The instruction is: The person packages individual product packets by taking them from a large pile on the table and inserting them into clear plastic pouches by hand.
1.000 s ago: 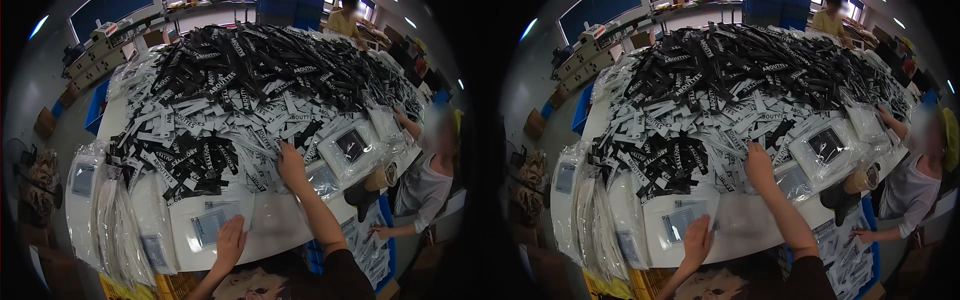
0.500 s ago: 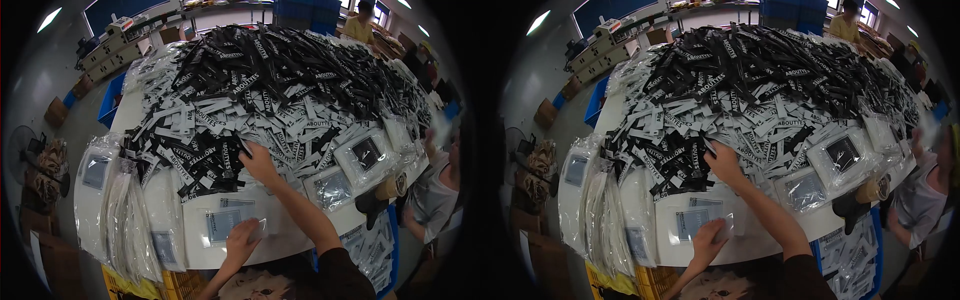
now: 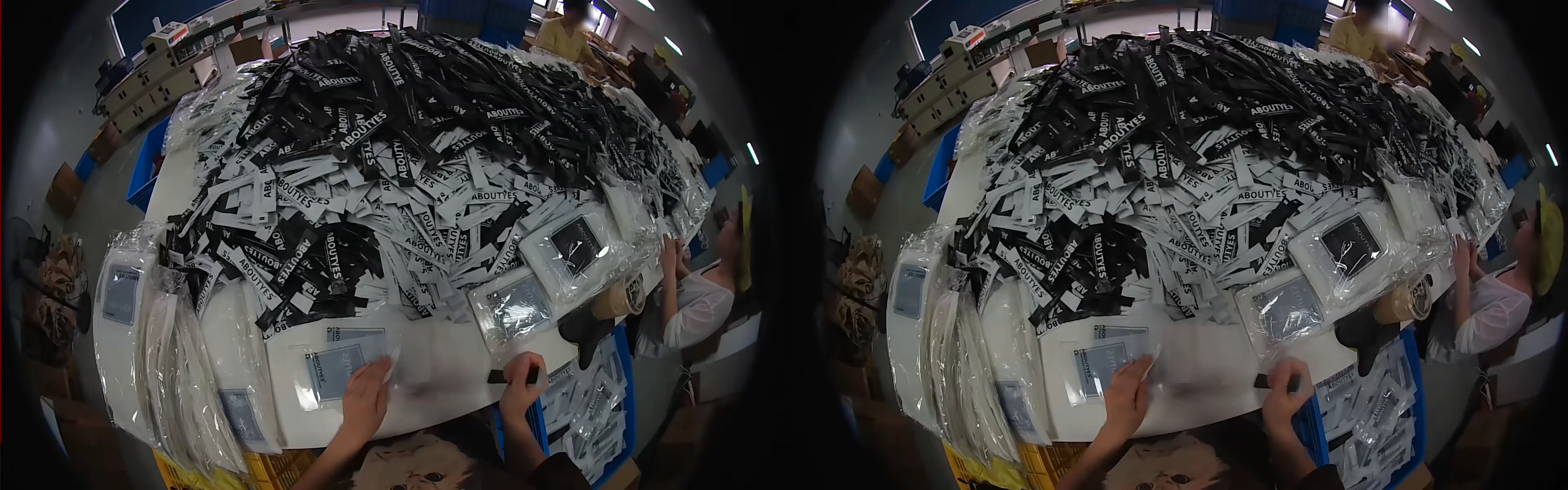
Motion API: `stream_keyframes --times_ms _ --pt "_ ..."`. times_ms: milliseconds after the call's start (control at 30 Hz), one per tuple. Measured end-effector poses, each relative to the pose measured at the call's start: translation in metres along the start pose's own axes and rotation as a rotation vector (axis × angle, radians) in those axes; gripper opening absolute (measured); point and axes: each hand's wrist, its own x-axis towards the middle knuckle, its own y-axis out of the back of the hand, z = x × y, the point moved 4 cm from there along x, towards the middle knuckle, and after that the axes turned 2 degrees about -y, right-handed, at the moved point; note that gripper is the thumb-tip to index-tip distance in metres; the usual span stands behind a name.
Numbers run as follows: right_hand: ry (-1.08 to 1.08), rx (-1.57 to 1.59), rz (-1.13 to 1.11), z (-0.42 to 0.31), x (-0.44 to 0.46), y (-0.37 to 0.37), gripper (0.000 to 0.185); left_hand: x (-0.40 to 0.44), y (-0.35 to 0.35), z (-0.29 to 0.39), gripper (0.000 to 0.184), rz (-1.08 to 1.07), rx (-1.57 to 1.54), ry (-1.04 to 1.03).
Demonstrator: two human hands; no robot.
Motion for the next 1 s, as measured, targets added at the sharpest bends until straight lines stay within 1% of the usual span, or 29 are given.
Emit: stream_keyframes --times_ms 67,100,133,167,200,233,267,333,367,433,467,500,567,600,633,667,700,733,767,800,833,867,900,933,967,1000 --pt "0.380 0.067 0.093 -0.016 -0.009 0.002 0.016 0.001 0.004 0.004 0.035 0.008 0.037 0.006" --pt "0.374 -0.084 0.058 -0.013 -0.008 0.000 0.020 0.000 0.006 0.003 0.033 0.029 -0.023 0.110" --pt "0.366 -0.077 0.056 -0.006 -0.011 0.002 0.020 -0.003 0.010 0.002 0.031 0.050 -0.083 0.214" --pt "0.268 -0.071 0.053 0.007 -0.015 0.003 0.020 -0.006 0.017 0.006 0.031 0.050 -0.075 0.213" --pt "0.180 -0.062 0.044 0.016 -0.013 0.004 0.021 -0.009 0.025 0.006 0.030 0.124 -0.106 0.324" --pt "0.408 -0.094 0.011 0.006 -0.012 0.004 0.021 -0.011 0.030 0.005 0.029 0.204 -0.140 0.438" --pt "0.406 -0.089 0.005 0.007 -0.010 0.003 0.021 -0.012 0.031 0.006 0.029 0.208 -0.135 0.441" --pt "0.242 -0.235 0.014 0.020 -0.010 0.001 0.022 -0.017 0.040 0.010 0.030 0.412 -0.207 0.397" --pt "0.043 -0.244 -0.069 0.033 -0.009 0.001 0.021 -0.017 0.041 0.011 0.030 0.409 -0.207 0.396" --pt "0.085 -0.233 -0.098 0.036 -0.016 0.003 0.020 -0.005 0.044 0.028 0.034 0.416 -0.115 0.076" --pt "0.109 -0.224 -0.129 0.036 -0.021 0.004 0.018 -0.005 0.043 0.031 0.034 0.419 -0.116 0.084" --pt "0.101 -0.229 -0.131 0.027 -0.027 -0.007 0.018 -0.004 0.039 0.036 0.038 0.305 -0.120 0.042" --pt "-0.105 0.138 -0.257 -0.002 -0.031 -0.053 0.017 -0.007 0.027 0.042 0.050 0.115 -0.082 -0.049" --pt "-0.067 0.030 -0.446 -0.016 -0.029 -0.071 0.016 -0.008 0.024 0.043 0.050 0.114 -0.083 -0.046" --pt "-0.028 -0.075 -0.636 -0.023 -0.030 -0.085 0.015 -0.008 0.019 0.046 0.049 0.046 -0.064 -0.078" --pt "-0.032 -0.068 -0.635 -0.025 -0.030 -0.092 0.015 -0.008 0.018 0.047 0.048 -0.023 -0.040 -0.112" --pt "-0.098 -0.156 -0.729 -0.023 -0.032 -0.100 0.014 -0.007 0.022 0.048 0.048 -0.023 -0.032 -0.113" --pt "-0.161 -0.247 -0.826 -0.020 -0.033 -0.108 0.014 -0.004 0.029 0.048 0.046 -0.014 -0.100 -0.050" --pt "-0.158 -0.241 -0.834 -0.022 -0.030 -0.109 0.014 -0.004 0.034 0.046 0.045 -0.005 -0.169 0.013" --pt "-0.172 -0.255 -0.936 -0.024 -0.030 -0.111 0.011 -0.008 0.040 0.043 0.045 0.000 -0.163 0.014" --pt "-0.186 -0.272 -1.035 -0.024 -0.031 -0.113 0.012 -0.014 0.047 0.034 0.047 -0.020 -0.320 0.201" --pt "-0.183 -0.273 -1.038 -0.023 -0.033 -0.115 0.012 -0.020 0.048 0.027 0.048 -0.040 -0.480 0.388" --pt "-0.015 -0.224 -1.106 -0.027 -0.041 -0.120 0.016 -0.022 0.048 0.027 0.035 -0.084 -0.407 0.421" --pt "0.153 -0.173 -1.168 -0.029 -0.050 -0.124 0.021 -0.026 0.046 0.025 0.035 -0.084 -0.410 0.424" --pt "0.104 -0.150 -1.257 -0.023 -0.059 -0.129 0.030 -0.033 0.043 0.019 0.026 -0.104 -0.359 0.437" --pt "0.106 -0.154 -1.257 -0.023 -0.061 -0.132 0.030 -0.040 0.037 0.012 0.018 -0.123 -0.308 0.448"
